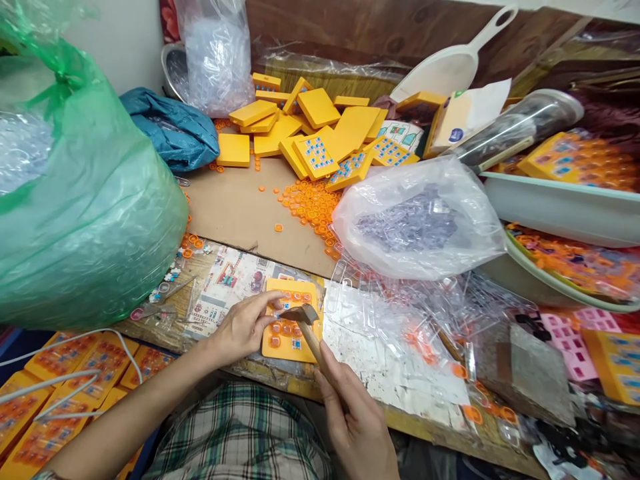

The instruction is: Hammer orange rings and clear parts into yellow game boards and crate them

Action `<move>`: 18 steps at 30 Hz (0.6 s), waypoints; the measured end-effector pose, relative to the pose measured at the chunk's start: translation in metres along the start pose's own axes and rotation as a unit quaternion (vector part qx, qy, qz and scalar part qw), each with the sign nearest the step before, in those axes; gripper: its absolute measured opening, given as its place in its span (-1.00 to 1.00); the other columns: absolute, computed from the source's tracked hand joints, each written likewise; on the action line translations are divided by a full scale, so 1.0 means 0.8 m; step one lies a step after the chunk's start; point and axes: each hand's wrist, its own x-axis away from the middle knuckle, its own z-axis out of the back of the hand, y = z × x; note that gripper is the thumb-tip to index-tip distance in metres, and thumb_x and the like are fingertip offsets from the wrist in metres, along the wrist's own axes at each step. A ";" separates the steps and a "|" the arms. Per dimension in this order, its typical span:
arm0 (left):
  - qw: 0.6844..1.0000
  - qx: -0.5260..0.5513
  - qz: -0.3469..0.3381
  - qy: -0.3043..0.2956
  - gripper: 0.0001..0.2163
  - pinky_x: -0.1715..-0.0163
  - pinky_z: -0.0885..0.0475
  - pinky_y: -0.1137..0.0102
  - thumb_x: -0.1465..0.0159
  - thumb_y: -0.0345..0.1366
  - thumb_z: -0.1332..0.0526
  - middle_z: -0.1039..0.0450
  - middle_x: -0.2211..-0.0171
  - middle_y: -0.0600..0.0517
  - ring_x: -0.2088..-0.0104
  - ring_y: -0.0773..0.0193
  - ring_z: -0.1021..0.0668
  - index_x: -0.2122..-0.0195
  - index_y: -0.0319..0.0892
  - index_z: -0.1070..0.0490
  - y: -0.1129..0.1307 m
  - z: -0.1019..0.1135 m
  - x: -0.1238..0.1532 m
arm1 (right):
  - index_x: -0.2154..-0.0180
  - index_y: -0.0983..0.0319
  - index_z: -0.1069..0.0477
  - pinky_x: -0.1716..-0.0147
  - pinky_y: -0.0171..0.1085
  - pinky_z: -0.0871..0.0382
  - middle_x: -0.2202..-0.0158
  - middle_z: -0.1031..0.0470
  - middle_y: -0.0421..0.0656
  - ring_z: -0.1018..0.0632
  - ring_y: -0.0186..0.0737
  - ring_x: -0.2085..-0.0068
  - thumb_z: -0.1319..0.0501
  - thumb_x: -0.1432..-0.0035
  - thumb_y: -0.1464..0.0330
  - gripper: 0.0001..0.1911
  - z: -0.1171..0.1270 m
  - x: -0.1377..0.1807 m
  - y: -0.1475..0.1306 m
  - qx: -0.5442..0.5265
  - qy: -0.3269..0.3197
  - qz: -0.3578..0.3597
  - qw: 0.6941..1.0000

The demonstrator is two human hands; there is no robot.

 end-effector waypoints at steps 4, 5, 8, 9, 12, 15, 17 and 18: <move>0.996 0.084 0.040 0.009 -0.55 0.33 -0.38 0.45 -0.23 -0.46 -0.08 -0.49 0.16 -0.07 0.44 0.38 -0.42 -0.16 -0.20 -0.15 -0.002 -0.001 0.000 | -0.26 0.09 -0.11 0.18 -0.34 -0.46 0.04 -0.48 -0.07 -0.54 -0.26 0.08 -0.06 -0.27 0.50 -0.44 0.001 0.000 0.000 -0.008 0.024 0.022 0.999; 0.994 0.098 0.048 0.011 -0.53 0.35 -0.37 0.45 -0.22 -0.46 -0.09 -0.50 0.16 -0.07 0.46 0.39 -0.41 -0.18 -0.20 -0.13 -0.003 -0.001 0.000 | -0.27 0.09 -0.11 0.19 -0.34 -0.46 0.04 -0.49 -0.07 -0.55 -0.25 0.10 -0.05 -0.28 0.50 -0.44 0.002 0.000 0.000 0.000 0.019 0.025 1.000; 0.991 0.117 0.068 0.018 -0.47 0.40 -0.34 0.48 -0.19 -0.46 -0.12 -0.52 0.19 -0.05 0.49 0.41 -0.37 -0.21 -0.19 -0.10 -0.006 -0.002 -0.002 | -0.27 0.08 -0.10 0.25 -0.33 -0.47 0.08 -0.50 -0.06 -0.56 -0.24 0.17 -0.03 -0.29 0.49 -0.45 0.004 -0.002 0.000 0.033 -0.011 0.020 0.999; 0.990 0.120 0.074 0.022 -0.45 0.41 -0.33 0.48 -0.18 -0.46 -0.13 -0.53 0.20 -0.04 0.50 0.41 -0.37 -0.22 -0.18 -0.09 -0.007 -0.003 -0.002 | -0.27 0.08 -0.09 0.26 -0.33 -0.47 0.09 -0.50 -0.06 -0.57 -0.24 0.18 -0.03 -0.29 0.49 -0.45 0.005 -0.002 -0.001 0.039 -0.013 0.022 0.999; 0.988 0.128 0.079 0.029 -0.43 0.41 -0.33 0.48 -0.16 -0.45 -0.15 -0.54 0.23 -0.03 0.50 0.41 -0.37 -0.23 -0.18 -0.11 -0.008 -0.005 -0.003 | -0.28 0.04 -0.06 0.23 -0.32 -0.46 0.08 -0.49 -0.07 -0.55 -0.23 0.15 -0.06 -0.26 0.53 -0.39 0.008 -0.001 -0.001 0.036 0.032 0.046 0.998; 0.989 0.130 0.072 0.028 -0.42 0.38 -0.36 0.47 -0.17 -0.45 -0.15 -0.55 0.24 -0.04 0.48 0.39 -0.40 -0.24 -0.17 -0.09 -0.006 -0.005 -0.003 | -0.29 0.03 -0.05 0.31 -0.35 -0.46 0.13 -0.50 -0.09 -0.57 -0.25 0.22 -0.05 -0.24 0.55 -0.37 0.009 0.003 0.000 0.056 0.023 0.058 0.996; 0.989 0.129 0.067 0.022 -0.40 0.36 -0.37 0.46 -0.18 -0.46 -0.13 -0.55 0.23 -0.04 0.46 0.38 -0.43 -0.26 -0.17 -0.06 -0.005 -0.005 -0.003 | -0.28 0.04 -0.07 0.44 -0.39 -0.44 0.21 -0.52 -0.12 -0.56 -0.29 0.36 0.00 -0.26 0.53 -0.40 0.008 0.005 0.000 0.090 -0.018 0.044 0.995; 0.989 0.129 0.066 0.020 -0.40 0.35 -0.38 0.45 -0.18 -0.46 -0.13 -0.56 0.23 -0.04 0.45 0.38 -0.43 -0.27 -0.17 -0.04 -0.004 -0.005 -0.003 | -0.27 0.05 -0.10 0.49 -0.40 -0.43 0.25 -0.52 -0.13 -0.55 -0.31 0.41 0.01 -0.26 0.51 -0.42 0.008 0.005 0.000 0.101 -0.031 0.033 0.994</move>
